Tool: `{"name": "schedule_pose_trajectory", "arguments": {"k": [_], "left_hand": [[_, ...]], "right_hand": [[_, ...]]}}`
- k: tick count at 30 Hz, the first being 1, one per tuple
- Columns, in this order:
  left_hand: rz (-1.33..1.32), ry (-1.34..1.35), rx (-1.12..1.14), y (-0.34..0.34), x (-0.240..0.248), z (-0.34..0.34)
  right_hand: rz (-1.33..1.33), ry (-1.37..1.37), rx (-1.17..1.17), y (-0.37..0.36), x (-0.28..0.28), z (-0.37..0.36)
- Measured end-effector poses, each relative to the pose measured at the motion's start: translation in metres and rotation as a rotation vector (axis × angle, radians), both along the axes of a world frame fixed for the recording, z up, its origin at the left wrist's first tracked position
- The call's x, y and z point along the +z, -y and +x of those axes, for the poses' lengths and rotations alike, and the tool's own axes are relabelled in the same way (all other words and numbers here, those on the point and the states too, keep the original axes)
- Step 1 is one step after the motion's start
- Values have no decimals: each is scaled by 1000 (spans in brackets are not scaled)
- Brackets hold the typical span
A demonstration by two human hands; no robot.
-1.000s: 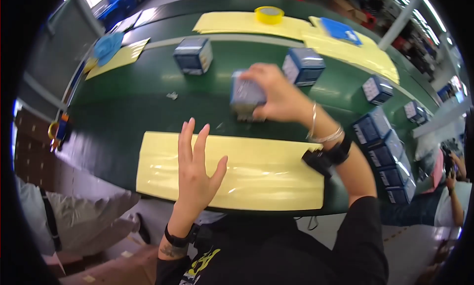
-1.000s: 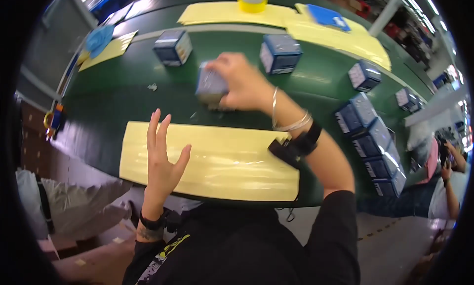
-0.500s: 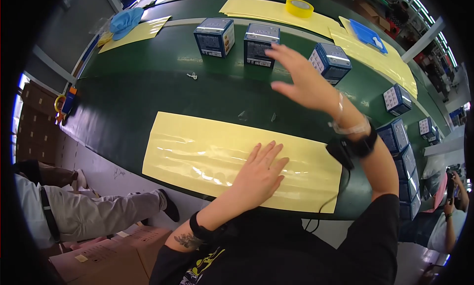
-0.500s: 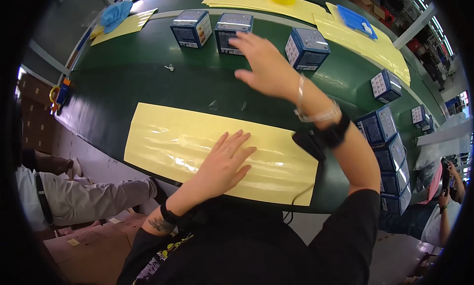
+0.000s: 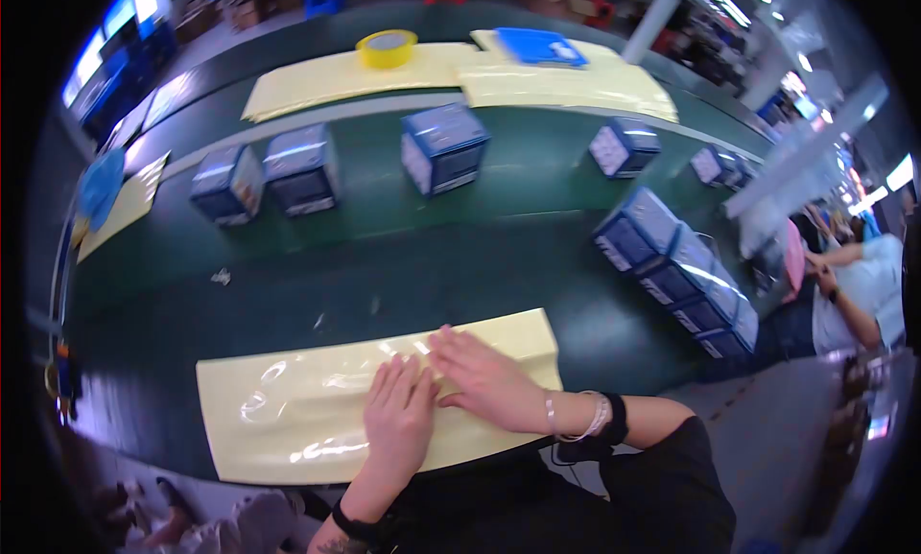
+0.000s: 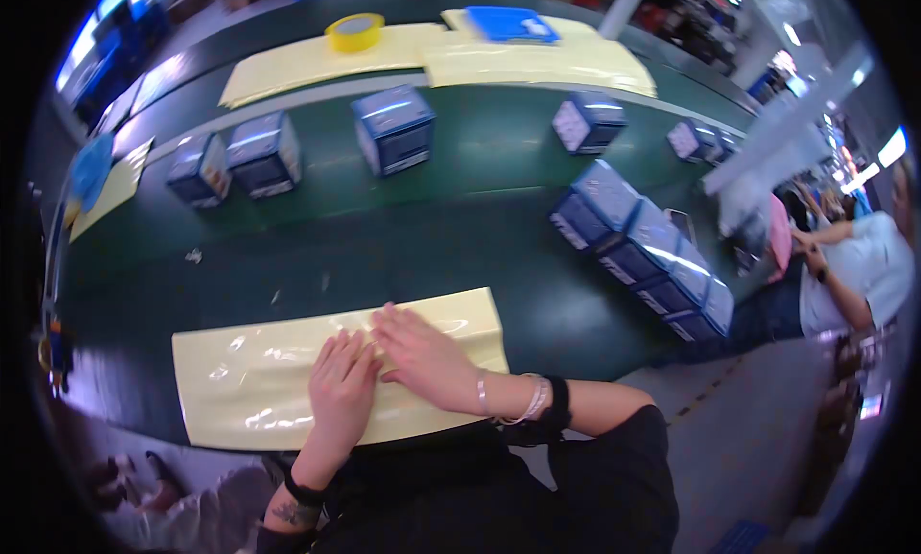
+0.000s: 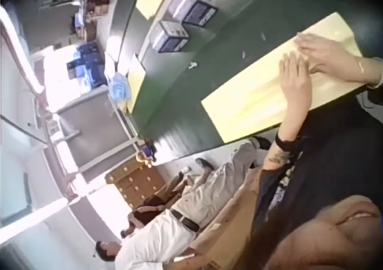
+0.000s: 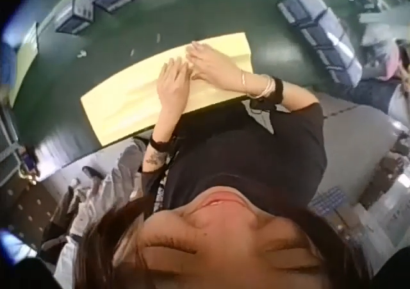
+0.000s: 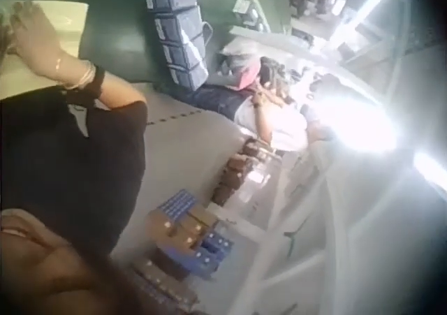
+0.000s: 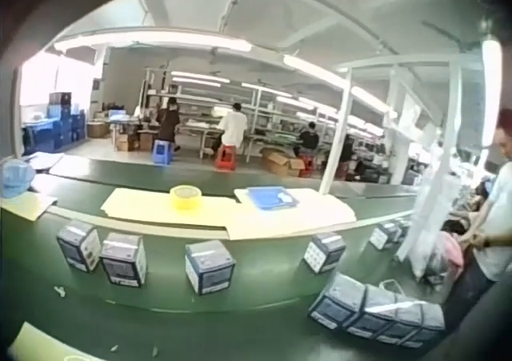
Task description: The person peels a sticker from a backing sheet, applies it to a box, and moves the box aside, repeating this process for several boxes.
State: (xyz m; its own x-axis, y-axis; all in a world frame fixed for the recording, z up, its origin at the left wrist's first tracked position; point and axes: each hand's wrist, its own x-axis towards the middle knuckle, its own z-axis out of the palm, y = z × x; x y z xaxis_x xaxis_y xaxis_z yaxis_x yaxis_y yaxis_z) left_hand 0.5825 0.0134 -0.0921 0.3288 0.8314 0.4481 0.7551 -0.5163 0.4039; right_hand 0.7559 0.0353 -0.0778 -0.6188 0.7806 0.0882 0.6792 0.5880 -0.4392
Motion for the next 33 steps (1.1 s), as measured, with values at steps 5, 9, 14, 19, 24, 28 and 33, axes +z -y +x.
{"name": "schedule_pose_trajectory", "arguments": {"k": [5,9,14,19,24,28,33], "left_hand": [[136,-89,-60,1,-4,-4],[77,-8,-97,7,-8,5],[68,34,-109,7,-6,2],[-101,272,-2,22,25,-27],[-236,234,113,24,68,-81],[-289,357,188,1,88,-102],[-193,361,7,-76,110,-53]], "right_hand": [[16,2,-47,2,-7,2],[24,12,-36,5,-5,3],[12,-27,-42,1,-9,4],[90,-12,8,-3,-4,11],[-96,81,160,-30,19,25],[5,85,163,-94,92,17],[323,84,-105,-199,100,40]]}}
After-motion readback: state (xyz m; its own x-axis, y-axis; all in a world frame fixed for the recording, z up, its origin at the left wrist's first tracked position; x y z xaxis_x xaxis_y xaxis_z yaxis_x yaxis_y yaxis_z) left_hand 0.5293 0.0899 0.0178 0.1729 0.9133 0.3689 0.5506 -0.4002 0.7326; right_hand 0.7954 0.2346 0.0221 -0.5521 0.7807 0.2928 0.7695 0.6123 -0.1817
